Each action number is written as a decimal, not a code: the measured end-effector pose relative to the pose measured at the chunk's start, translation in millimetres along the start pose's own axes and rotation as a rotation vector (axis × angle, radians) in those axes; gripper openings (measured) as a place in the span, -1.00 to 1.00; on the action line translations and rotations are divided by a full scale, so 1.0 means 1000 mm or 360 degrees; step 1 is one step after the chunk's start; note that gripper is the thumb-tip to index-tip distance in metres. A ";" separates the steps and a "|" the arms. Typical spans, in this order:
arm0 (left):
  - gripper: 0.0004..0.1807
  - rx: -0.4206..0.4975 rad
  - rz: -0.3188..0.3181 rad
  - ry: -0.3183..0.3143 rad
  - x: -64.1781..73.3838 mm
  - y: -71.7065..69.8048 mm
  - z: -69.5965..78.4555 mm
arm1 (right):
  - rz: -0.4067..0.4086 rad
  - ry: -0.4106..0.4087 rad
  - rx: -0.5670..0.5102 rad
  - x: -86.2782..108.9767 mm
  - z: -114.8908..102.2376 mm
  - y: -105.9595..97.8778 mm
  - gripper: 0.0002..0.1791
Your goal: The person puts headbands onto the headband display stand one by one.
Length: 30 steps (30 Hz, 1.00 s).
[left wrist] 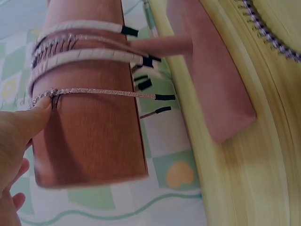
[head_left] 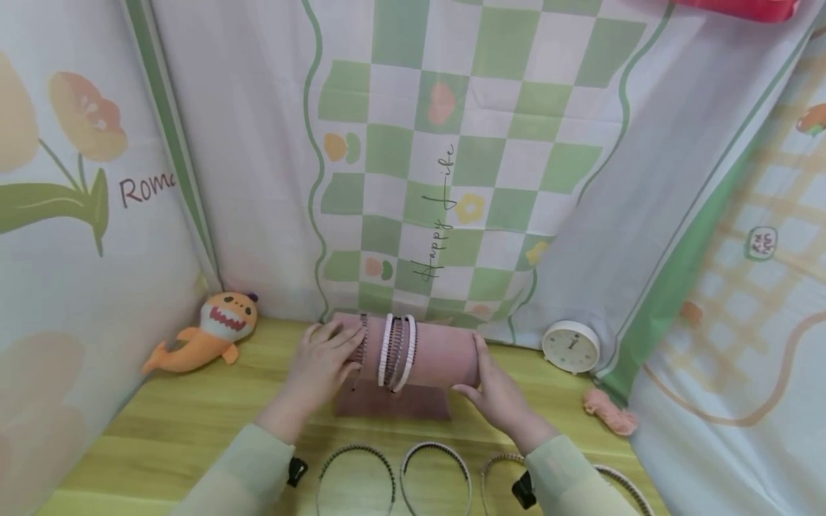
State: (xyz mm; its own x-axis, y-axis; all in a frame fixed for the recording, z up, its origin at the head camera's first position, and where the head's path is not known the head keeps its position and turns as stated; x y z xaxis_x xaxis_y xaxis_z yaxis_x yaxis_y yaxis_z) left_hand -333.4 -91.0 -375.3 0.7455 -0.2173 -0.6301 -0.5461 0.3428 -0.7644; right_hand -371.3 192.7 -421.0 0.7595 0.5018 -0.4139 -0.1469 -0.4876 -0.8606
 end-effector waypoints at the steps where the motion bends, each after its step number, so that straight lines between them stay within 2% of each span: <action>1: -0.33 0.0003 -0.0017 -0.0004 -0.001 0.002 0.003 | -0.0005 0.0003 0.0000 0.000 0.000 0.000 0.23; 6: -0.32 0.0055 -0.0084 -0.0043 -0.004 0.010 0.015 | -0.0019 0.0012 0.0008 0.000 0.000 0.001 0.22; 11: -0.28 0.0117 -0.0075 -0.0105 -0.002 0.012 0.014 | -0.0030 0.0013 -0.0006 -0.002 -0.001 0.002 0.22; 13: -0.29 0.0167 -0.0019 -0.0124 0.000 0.007 0.014 | -0.0028 0.0011 -0.0014 -0.002 -0.002 0.002 0.22; 15: -0.36 0.0268 0.0094 -0.0117 0.005 -0.005 0.017 | -0.0019 0.0010 -0.0017 -0.002 -0.002 0.002 0.22; 17: -0.50 0.0380 0.0211 -0.0082 0.011 -0.016 0.025 | -0.0003 0.0004 -0.0018 -0.002 -0.001 0.002 0.22; 18: -0.61 0.0466 0.0237 -0.0046 0.018 -0.020 0.032 | 0.0002 0.0004 -0.0017 -0.002 -0.001 0.001 0.22; 19: -0.72 0.0516 0.0216 -0.0036 0.025 -0.019 0.038 | 0.0008 -0.0003 -0.0014 -0.002 0.000 0.001 0.22; 20: -0.82 0.0564 0.0133 -0.0057 0.032 -0.014 0.044 | 0.0012 -0.0002 -0.0012 -0.002 0.000 0.001 0.23; 21: -0.85 0.0614 0.0004 -0.0096 0.040 -0.006 0.049 | 0.0014 -0.0004 -0.0008 -0.003 0.000 0.001 0.23; 23: -0.80 0.0688 -0.0363 -0.0225 0.061 0.025 0.058 | 0.0017 -0.0005 -0.0007 -0.003 0.001 0.001 0.23; 24: -0.75 0.0697 -0.0568 -0.0321 0.073 0.042 0.061 | 0.0019 -0.0008 -0.0004 -0.003 0.001 0.000 0.23; 26: -0.69 0.0628 -0.0865 -0.0473 0.096 0.072 0.065 | 0.0018 -0.0007 -0.0010 -0.004 0.001 0.000 0.22; 28: -0.66 0.0633 -0.1013 -0.0536 0.114 0.092 0.070 | 0.0010 -0.0002 -0.0013 -0.004 0.001 0.000 0.22; 30: -0.63 0.0616 -0.1059 -0.0557 0.124 0.105 0.073 | -0.0002 0.0007 -0.0013 -0.004 0.001 0.001 0.22</action>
State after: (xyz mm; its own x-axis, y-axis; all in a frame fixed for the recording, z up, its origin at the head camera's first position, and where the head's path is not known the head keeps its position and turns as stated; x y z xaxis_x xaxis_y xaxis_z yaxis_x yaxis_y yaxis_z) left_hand -270.2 -15.0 -524.0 0.9755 -0.2109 0.0626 0.1708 0.5465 -0.8199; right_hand -375.1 191.0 -420.0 0.7627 0.4992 -0.4112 -0.1406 -0.4926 -0.8588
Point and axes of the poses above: each hand's wrist, its own x-axis away from the middle knuckle, its own y-axis out of the palm, z = x × y, the point moved 8 cm from there along -x, towards the middle knuckle, and after that the axes turned 12 degrees about -y, right-handed, at the moved point
